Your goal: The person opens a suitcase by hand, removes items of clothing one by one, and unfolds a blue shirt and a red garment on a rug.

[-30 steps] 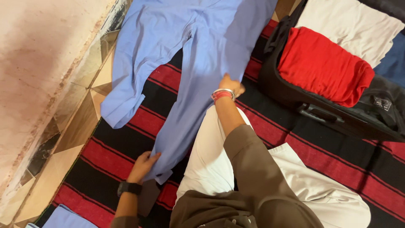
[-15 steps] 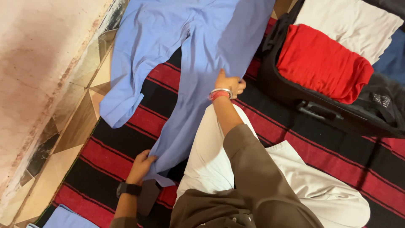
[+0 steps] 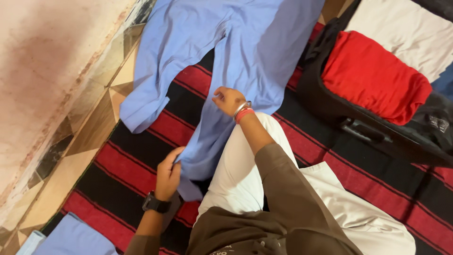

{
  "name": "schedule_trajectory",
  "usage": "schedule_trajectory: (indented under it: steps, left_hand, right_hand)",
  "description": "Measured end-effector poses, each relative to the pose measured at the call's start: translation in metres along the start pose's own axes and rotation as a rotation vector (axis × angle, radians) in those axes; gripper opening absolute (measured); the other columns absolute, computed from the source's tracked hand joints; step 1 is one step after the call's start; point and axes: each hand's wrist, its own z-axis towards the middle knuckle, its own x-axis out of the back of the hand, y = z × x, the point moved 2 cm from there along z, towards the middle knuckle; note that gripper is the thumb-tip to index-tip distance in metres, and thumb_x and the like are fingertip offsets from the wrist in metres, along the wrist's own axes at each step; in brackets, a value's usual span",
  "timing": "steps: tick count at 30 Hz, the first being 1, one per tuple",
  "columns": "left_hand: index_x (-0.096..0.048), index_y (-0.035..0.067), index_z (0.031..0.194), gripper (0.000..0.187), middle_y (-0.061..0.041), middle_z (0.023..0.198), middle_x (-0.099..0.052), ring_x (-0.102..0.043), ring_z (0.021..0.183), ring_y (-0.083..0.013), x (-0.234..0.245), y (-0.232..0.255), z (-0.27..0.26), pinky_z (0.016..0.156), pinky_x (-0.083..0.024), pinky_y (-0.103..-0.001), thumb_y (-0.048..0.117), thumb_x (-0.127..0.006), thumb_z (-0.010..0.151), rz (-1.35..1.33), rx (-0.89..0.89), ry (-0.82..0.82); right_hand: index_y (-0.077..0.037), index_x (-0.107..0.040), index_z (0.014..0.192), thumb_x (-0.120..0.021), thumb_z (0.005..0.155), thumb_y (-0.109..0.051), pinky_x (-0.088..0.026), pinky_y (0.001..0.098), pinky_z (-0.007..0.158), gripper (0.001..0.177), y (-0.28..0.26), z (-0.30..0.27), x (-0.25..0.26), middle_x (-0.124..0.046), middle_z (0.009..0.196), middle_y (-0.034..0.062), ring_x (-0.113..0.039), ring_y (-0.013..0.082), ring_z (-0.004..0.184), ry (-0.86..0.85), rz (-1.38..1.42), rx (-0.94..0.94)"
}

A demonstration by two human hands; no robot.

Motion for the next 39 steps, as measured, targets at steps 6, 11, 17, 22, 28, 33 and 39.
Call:
schedule_trajectory:
  steps: [6, 11, 17, 22, 28, 33, 39]
  left_hand:
    - [-0.059, 0.009, 0.132, 0.041, -0.014, 0.105, -0.074, -0.073, 0.089, -0.0233, -0.003, -0.019, -0.024, 0.081, -0.055, -0.035, 0.013, -0.064, 0.092, 0.177, 0.359, 0.024]
    - [-0.057, 0.007, 0.137, 0.05, -0.016, 0.116, -0.072, -0.072, 0.104, -0.0272, -0.014, -0.018, -0.021, 0.09, -0.055, -0.035, 0.005, -0.061, 0.086, 0.056, 0.068, -0.009]
    - [-0.053, 0.008, 0.141, 0.064, -0.018, 0.125, -0.067, -0.069, 0.106, -0.035, -0.019, -0.006, -0.005, 0.088, -0.055, -0.042, 0.006, -0.063, 0.078, 0.236, 0.115, 0.031]
    - [-0.057, 0.013, 0.137, 0.063, -0.02, 0.114, -0.067, -0.065, 0.105, -0.04, -0.007, -0.052, -0.029, 0.091, -0.053, -0.049, 0.017, -0.071, 0.076, 0.739, 0.442, 0.058]
    - [-0.071, 0.007, 0.114, 0.027, -0.019, 0.1, -0.072, -0.07, 0.094, -0.0379, 0.087, -0.116, -0.04, 0.085, -0.054, -0.045, 0.01, -0.059, 0.09, 0.499, 0.198, 0.432]
    - [-0.068, 0.005, 0.111, 0.025, -0.018, 0.093, -0.071, -0.069, 0.088, -0.0374, 0.134, -0.131, -0.052, 0.079, -0.053, -0.047, 0.018, -0.062, 0.091, 0.463, 0.389, 0.516]
    - [-0.053, 0.0, 0.127, 0.07, -0.021, 0.123, -0.058, -0.056, 0.109, -0.041, 0.049, -0.115, -0.121, 0.084, -0.049, -0.055, 0.041, -0.074, 0.074, 1.056, 0.127, 0.242]
  right_hand:
    - [-0.012, -0.066, 0.128, -0.072, 0.081, -0.021, -0.053, 0.0457, 0.089, 0.048, -0.033, -0.024, -0.01, -0.067, 0.117, 0.0182, -0.066, 0.0377, 0.103, -0.246, -0.309, 0.244]
    - [-0.019, -0.067, 0.129, -0.073, 0.067, -0.012, -0.053, 0.0455, 0.084, 0.062, -0.046, -0.056, -0.056, -0.053, 0.139, 0.0176, -0.065, 0.0402, 0.105, -0.436, -0.138, 0.547]
    - [-0.013, -0.073, 0.105, -0.072, 0.078, -0.007, -0.057, 0.0387, 0.082, 0.027, -0.038, -0.054, -0.065, -0.07, 0.103, 0.0089, -0.07, 0.0308, 0.093, -0.308, 0.098, 0.574]
    - [-0.01, -0.07, 0.102, -0.071, 0.084, 0.002, -0.057, 0.032, 0.074, 0.021, -0.065, -0.061, -0.034, -0.069, 0.1, 0.0066, -0.069, 0.0226, 0.087, -0.01, 0.356, 0.519]
    - [-0.012, -0.069, 0.125, -0.074, 0.092, -0.001, -0.063, 0.0299, 0.089, 0.035, -0.057, -0.058, -0.034, -0.068, 0.129, 0.0064, -0.072, 0.0189, 0.107, -0.013, 0.506, 0.392]
    - [-0.012, -0.05, 0.142, -0.082, 0.081, -0.005, -0.063, 0.0326, 0.081, 0.069, -0.048, -0.055, -0.051, -0.032, 0.155, 0.0171, -0.067, 0.0249, 0.114, -0.211, 0.431, 0.303]
    - [-0.011, -0.057, 0.134, -0.081, 0.086, -0.014, -0.063, 0.0311, 0.084, 0.054, -0.037, -0.059, -0.058, -0.049, 0.144, 0.0161, -0.076, 0.0237, 0.102, -0.202, 0.344, 0.263]
